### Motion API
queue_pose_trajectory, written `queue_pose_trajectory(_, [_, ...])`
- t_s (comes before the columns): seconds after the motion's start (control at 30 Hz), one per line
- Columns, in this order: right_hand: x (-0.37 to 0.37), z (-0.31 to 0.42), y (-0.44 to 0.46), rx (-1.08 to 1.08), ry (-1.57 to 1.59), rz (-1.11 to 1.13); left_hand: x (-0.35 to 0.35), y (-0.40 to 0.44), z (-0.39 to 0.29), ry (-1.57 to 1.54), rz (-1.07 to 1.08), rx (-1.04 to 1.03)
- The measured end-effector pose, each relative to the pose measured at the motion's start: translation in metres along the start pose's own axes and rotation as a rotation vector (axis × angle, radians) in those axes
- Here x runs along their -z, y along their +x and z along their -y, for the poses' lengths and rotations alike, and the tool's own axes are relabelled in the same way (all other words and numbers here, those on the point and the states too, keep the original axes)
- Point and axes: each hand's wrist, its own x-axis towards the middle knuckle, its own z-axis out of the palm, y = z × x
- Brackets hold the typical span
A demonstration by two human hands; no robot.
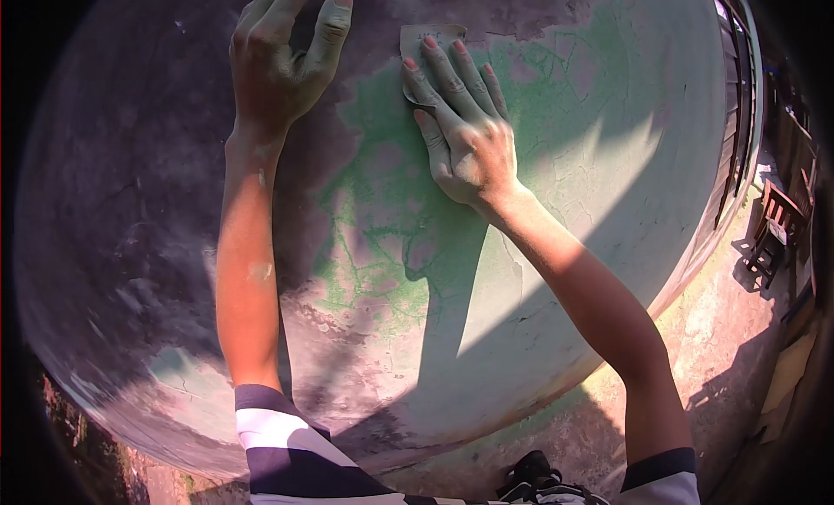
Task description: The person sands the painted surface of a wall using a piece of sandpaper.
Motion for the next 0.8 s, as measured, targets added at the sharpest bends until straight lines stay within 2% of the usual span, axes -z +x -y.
queue_pose_trajectory(0.03, [-0.001, -0.001, 0.001, 0.006, 0.007, 0.001, 0.010, -0.001, 0.005, 0.100, 0.036, -0.062])
queue_pose_trajectory(0.07, [-0.003, -0.002, 0.001, 0.011, -0.017, -0.021, 0.026, -0.008, 0.007, 0.235, 0.179, 0.017])
queue_pose_trajectory(0.1, [-0.004, -0.002, 0.001, 0.016, -0.042, -0.042, 0.038, -0.014, 0.009, 0.243, 0.179, 0.022])
queue_pose_trajectory(0.17, [-0.008, 0.006, 0.000, 0.026, -0.049, -0.034, 0.058, -0.025, 0.015, 0.365, 0.344, 0.102])
queue_pose_trajectory(0.2, [-0.014, 0.013, -0.004, -0.040, -0.066, -0.064, 0.066, -0.028, 0.015, 0.435, 0.412, 0.089])
queue_pose_trajectory(0.3, [-0.025, 0.052, -0.034, -0.125, -0.107, -0.055, 0.071, -0.036, 0.012, 0.392, 0.411, 0.091])
queue_pose_trajectory(0.37, [-0.030, 0.079, -0.060, -0.021, -0.029, 0.134, 0.068, -0.039, 0.016, 0.421, 0.395, 0.057])
queue_pose_trajectory(0.43, [-0.026, 0.083, -0.062, -0.019, -0.007, 0.177, 0.069, -0.040, 0.017, 0.403, 0.392, 0.044])
queue_pose_trajectory(0.5, [-0.016, 0.067, -0.039, 0.087, -0.088, 0.222, 0.076, -0.042, 0.018, 0.373, 0.388, 0.049])
queue_pose_trajectory(0.57, [-0.020, 0.052, -0.006, 0.024, -0.139, 0.159, 0.088, -0.039, 0.015, 0.381, 0.468, 0.054])
queue_pose_trajectory(0.6, [-0.024, 0.043, 0.009, -0.040, -0.139, 0.026, 0.091, -0.042, 0.019, 0.368, 0.466, 0.055])
queue_pose_trajectory(0.63, [-0.024, 0.042, 0.017, -0.098, -0.141, -0.106, 0.095, -0.049, 0.025, 0.402, 0.323, -0.017])
queue_pose_trajectory(0.67, [-0.028, 0.049, 0.016, -0.095, -0.154, -0.097, 0.099, -0.054, 0.031, 0.437, 0.175, -0.083])
queue_pose_trajectory(0.7, [-0.036, 0.064, 0.012, -0.161, -0.102, -0.133, 0.102, -0.056, 0.032, 0.427, 0.169, -0.072])
queue_pose_trajectory(0.77, [-0.044, 0.096, -0.016, -0.226, -0.063, -0.163, 0.114, -0.058, 0.032, 0.531, 0.253, -0.090])
queue_pose_trajectory(0.8, [-0.044, 0.119, -0.046, -0.218, -0.050, -0.030, 0.119, -0.060, 0.032, 0.580, 0.296, -0.105])
